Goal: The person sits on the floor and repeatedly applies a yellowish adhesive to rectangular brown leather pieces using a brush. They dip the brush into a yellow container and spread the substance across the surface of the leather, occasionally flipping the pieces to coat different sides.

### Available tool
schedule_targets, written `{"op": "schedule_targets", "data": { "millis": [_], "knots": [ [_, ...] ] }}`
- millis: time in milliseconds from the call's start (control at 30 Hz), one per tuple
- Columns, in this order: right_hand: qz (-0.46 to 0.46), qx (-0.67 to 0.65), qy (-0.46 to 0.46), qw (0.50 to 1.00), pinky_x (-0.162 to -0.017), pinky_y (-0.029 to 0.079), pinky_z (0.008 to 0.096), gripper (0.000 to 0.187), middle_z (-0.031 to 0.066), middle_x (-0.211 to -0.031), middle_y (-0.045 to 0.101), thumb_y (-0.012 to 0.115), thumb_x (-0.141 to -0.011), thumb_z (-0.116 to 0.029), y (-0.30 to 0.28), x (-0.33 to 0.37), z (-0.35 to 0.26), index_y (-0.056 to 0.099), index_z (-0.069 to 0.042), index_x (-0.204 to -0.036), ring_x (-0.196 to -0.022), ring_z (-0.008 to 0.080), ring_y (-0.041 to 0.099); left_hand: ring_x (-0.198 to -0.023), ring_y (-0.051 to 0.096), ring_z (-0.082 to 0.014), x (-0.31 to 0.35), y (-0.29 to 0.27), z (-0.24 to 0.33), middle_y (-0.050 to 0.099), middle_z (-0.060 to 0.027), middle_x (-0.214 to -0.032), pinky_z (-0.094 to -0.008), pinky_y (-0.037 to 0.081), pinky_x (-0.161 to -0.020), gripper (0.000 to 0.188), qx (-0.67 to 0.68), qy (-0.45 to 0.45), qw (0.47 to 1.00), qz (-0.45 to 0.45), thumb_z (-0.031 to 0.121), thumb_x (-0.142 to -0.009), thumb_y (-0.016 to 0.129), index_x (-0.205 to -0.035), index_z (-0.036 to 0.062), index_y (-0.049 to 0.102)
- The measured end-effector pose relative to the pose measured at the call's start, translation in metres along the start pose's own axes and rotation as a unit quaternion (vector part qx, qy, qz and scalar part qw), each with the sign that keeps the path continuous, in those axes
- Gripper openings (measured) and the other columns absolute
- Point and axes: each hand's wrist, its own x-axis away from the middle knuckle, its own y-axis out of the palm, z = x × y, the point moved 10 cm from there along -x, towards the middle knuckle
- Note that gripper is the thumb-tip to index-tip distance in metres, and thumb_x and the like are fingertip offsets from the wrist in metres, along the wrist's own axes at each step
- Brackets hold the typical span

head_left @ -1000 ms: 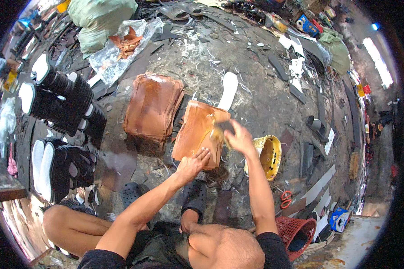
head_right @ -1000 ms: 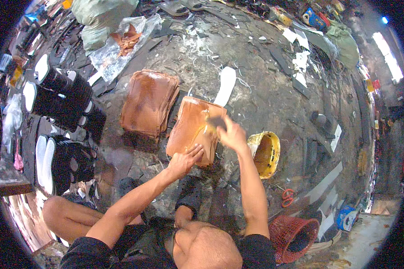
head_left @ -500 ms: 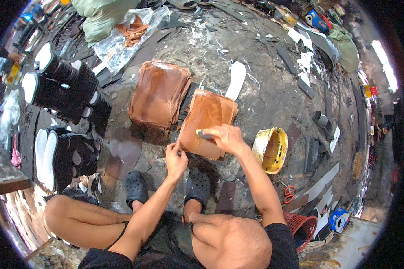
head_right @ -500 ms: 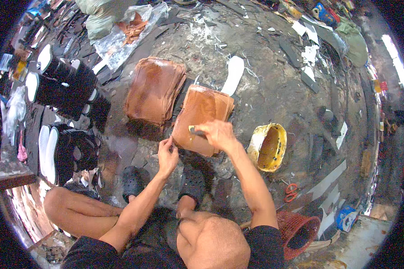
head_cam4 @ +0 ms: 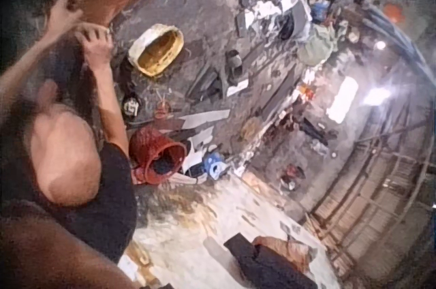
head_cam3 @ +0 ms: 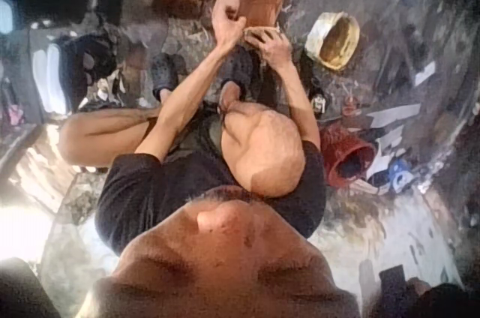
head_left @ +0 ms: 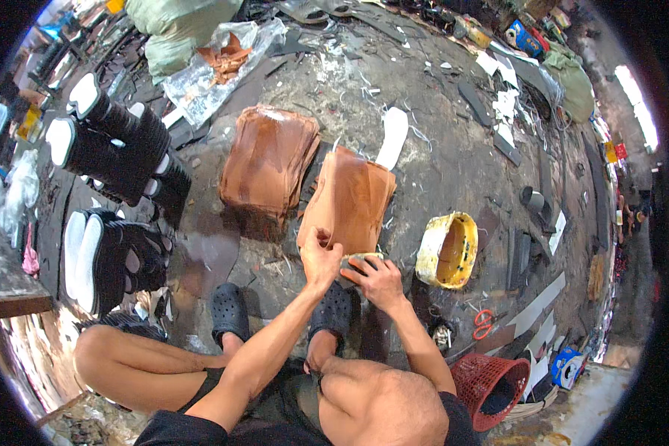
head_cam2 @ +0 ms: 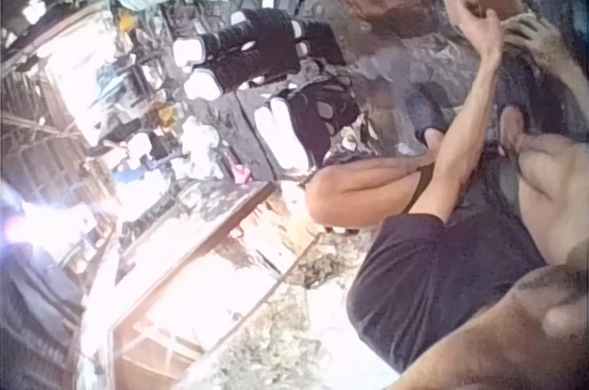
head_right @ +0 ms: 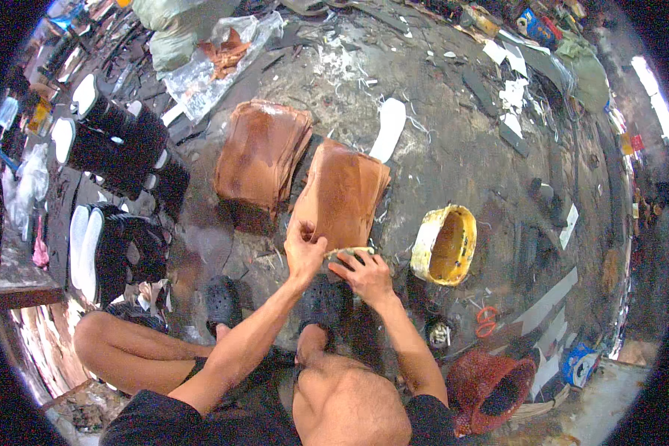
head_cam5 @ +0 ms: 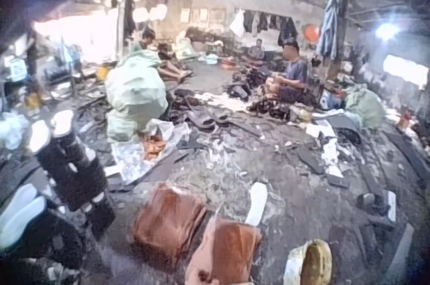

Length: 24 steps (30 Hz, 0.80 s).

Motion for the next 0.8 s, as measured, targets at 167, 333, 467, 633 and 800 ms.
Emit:
{"op": "schedule_targets", "data": {
  "millis": [167, 333, 467, 633, 800],
  "knots": [
    [0.041, -0.032, 0.065, 0.997, -0.079, 0.053, 0.0367, 0.052, -0.0082, -0.118, 0.068, 0.066, -0.072, -0.009, -0.019, 0.014, 0.018, 0.071, -0.034, -0.118, -0.107, 0.0193, 0.064, -0.074, 0.06, -0.0116, -0.041, -0.04, 0.082, 0.063, -0.0055, -0.09, -0.0274, 0.051, -0.065, 0.026, 0.092, 0.173, 0.979, 0.065, -0.006, -0.074, 0.068, -0.095, 0.0038, 0.054],
    [0.129, -0.098, 0.116, 0.98, -0.083, 0.054, 0.0376, 0.058, -0.0025, -0.121, 0.07, 0.061, -0.065, 0.002, -0.077, 0.013, 0.02, 0.072, -0.023, -0.116, -0.105, 0.0228, 0.065, -0.07, 0.061, -0.0133, -0.16, -0.109, 0.061, 0.064, -0.0062, -0.091, -0.0272, 0.051, -0.058, 0.042, 0.21, 0.041, 0.972, 0.102, -0.01, -0.073, 0.069, -0.109, 0.0044, 0.051],
    [0.209, -0.179, 0.125, 0.953, -0.088, 0.054, 0.0404, 0.045, 0.0075, -0.118, 0.071, 0.063, -0.072, 0.001, -0.107, -0.005, 0.027, 0.071, -0.011, -0.114, -0.104, 0.0288, 0.067, -0.103, 0.063, -0.0331, -0.18, -0.202, 0.027, 0.064, -0.0198, -0.115, -0.0426, 0.052, -0.089, 0.067, -0.136, 0.105, 0.957, 0.234, -0.004, -0.072, 0.073, -0.133, 0.0006, 0.047],
    [0.213, -0.29, 0.23, 0.904, -0.092, 0.052, 0.0423, 0.029, 0.0157, -0.118, 0.069, 0.061, -0.094, -0.012, -0.104, -0.064, 0.098, 0.066, -0.005, -0.121, -0.107, 0.0356, 0.067, -0.124, 0.054, -0.0378, -0.06, -0.05, 0.047, 0.06, -0.0175, -0.132, -0.0496, 0.043, -0.105, 0.05, -0.335, 0.354, 0.869, -0.084, 0.011, -0.076, 0.071, -0.125, 0.0083, 0.063],
    [0.047, 0.099, 0.148, 0.983, -0.103, 0.043, 0.0508, 0.043, 0.0074, -0.135, 0.063, 0.058, -0.088, -0.015, 0.014, -0.138, 0.128, 0.062, -0.016, -0.131, -0.12, 0.0317, 0.06, -0.144, 0.038, -0.031, 0.043, 0.059, 0.008, 0.046, -0.0169, -0.15, -0.0424, 0.031, -0.121, 0.059, -0.353, 0.465, 0.764, -0.276, 0.005, -0.079, 0.061, -0.137, -0.0014, 0.051]
  ]
}}
